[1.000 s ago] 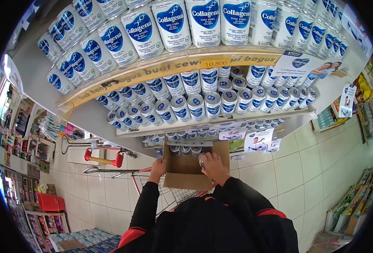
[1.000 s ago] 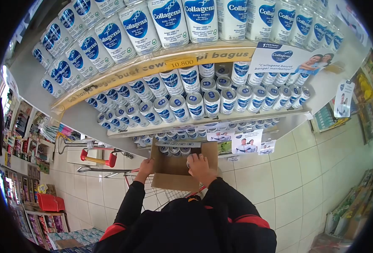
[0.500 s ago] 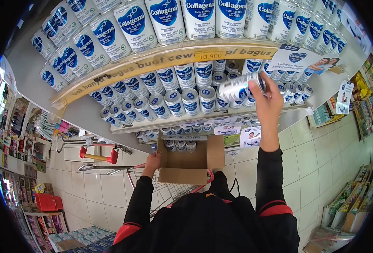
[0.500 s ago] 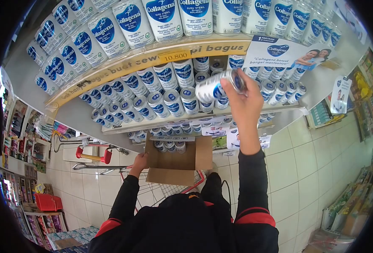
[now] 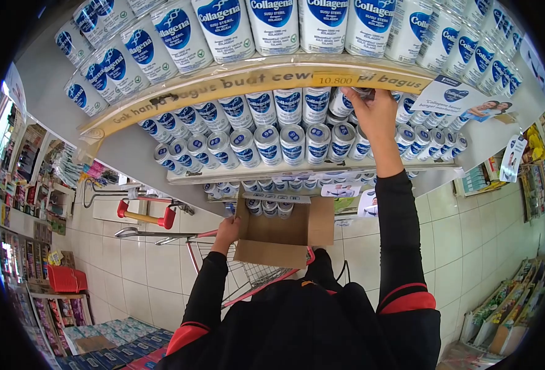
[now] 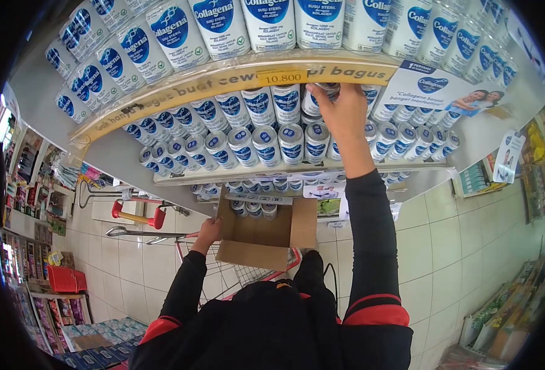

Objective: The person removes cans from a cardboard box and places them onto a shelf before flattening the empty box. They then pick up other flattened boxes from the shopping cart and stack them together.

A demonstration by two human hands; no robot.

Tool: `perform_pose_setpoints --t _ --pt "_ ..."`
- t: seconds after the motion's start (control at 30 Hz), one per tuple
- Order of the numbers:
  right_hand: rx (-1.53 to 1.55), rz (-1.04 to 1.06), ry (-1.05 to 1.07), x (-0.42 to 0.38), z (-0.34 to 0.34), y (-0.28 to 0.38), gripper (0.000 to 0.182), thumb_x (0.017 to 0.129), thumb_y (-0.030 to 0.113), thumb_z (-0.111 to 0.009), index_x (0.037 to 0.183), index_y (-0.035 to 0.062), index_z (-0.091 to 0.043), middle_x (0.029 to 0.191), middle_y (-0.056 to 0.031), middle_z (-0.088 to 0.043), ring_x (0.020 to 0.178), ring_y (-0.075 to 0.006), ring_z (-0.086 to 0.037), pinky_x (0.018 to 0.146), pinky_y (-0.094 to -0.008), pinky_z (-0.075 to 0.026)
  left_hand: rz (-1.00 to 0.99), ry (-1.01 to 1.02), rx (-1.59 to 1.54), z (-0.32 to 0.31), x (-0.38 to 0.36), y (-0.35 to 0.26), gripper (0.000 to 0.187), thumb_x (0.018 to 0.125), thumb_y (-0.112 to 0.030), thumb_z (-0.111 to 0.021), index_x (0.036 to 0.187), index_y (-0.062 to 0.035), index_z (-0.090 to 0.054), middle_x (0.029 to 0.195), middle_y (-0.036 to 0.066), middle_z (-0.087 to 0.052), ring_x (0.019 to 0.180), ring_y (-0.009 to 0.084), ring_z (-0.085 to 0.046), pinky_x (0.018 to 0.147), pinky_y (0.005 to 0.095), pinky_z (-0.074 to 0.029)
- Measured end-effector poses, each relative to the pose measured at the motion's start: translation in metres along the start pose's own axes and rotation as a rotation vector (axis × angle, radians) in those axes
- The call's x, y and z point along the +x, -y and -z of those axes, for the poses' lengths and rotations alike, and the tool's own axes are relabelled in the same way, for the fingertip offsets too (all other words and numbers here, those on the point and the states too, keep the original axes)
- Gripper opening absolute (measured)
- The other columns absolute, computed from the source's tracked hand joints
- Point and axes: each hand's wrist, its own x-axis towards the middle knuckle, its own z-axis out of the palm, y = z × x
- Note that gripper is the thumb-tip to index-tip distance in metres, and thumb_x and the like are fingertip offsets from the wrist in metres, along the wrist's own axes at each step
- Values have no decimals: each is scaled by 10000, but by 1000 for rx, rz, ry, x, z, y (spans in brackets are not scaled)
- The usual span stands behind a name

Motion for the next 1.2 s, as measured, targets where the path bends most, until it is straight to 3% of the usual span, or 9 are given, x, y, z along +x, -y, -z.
perform_pose_setpoints --t 0.23,0.67,0.7,0.77,0.97,1.17,1.2 --pt "-144 110 46 1 -13 -7 387 663 345 -644 853 21 -554 754 -132 -588 668 -264 -576 596 -310 -449 44 37 -39 -2 5 5 345 770 -308 -416 840 6 -539 688 208 -557 665 324 -560 607 363 -424" --pt "-104 167 -51 -8 -22 -9 355 703 323 -614 888 27 -552 785 -141 -581 628 -237 -565 546 -285 -448 122 72 -128 2 -2 -4 339 772 -300 -413 845 6 -539 639 177 -554 604 271 -567 571 348 -425" --pt "-85 128 -45 -8 -22 -10 338 710 312 -600 888 31 -544 794 -142 -574 684 -278 -553 585 -328 -444 122 70 -127 2 -3 -5 339 772 -300 -413 845 6 -539 639 177 -554 604 271 -567 571 348 -425" --pt "-64 90 -40 -7 -20 -11 321 716 301 -586 888 34 -537 804 -143 -568 740 -320 -541 624 -372 -440 125 92 -81 2 -3 -5 351 779 -315 -391 894 -23 -546 808 249 -541 813 395 -503 706 419 -394" --pt "-145 61 5 -1 -20 -16 323 722 314 -576 861 25 -541 790 -150 -568 739 -316 -540 604 -368 -441 53 59 -28 -1 -3 -1 349 784 -314 -380 888 -23 -543 796 252 -536 803 400 -500 701 429 -391" --pt "-138 103 6 -4 -23 -10 326 709 350 -581 824 46 -561 719 -134 -576 633 -303 -555 539 -350 -447 106 78 -80 -2 -3 -2 336 781 -308 -387 882 -29 -547 789 246 -539 797 397 -502 697 427 -391" --pt "-140 127 -18 -5 -25 -11 331 702 347 -597 835 45 -567 692 -121 -570 572 -261 -534 517 -318 -435 108 80 -79 -2 -3 0 336 781 -308 -387 882 -29 -547 789 246 -539 797 397 -502 697 427 -391"
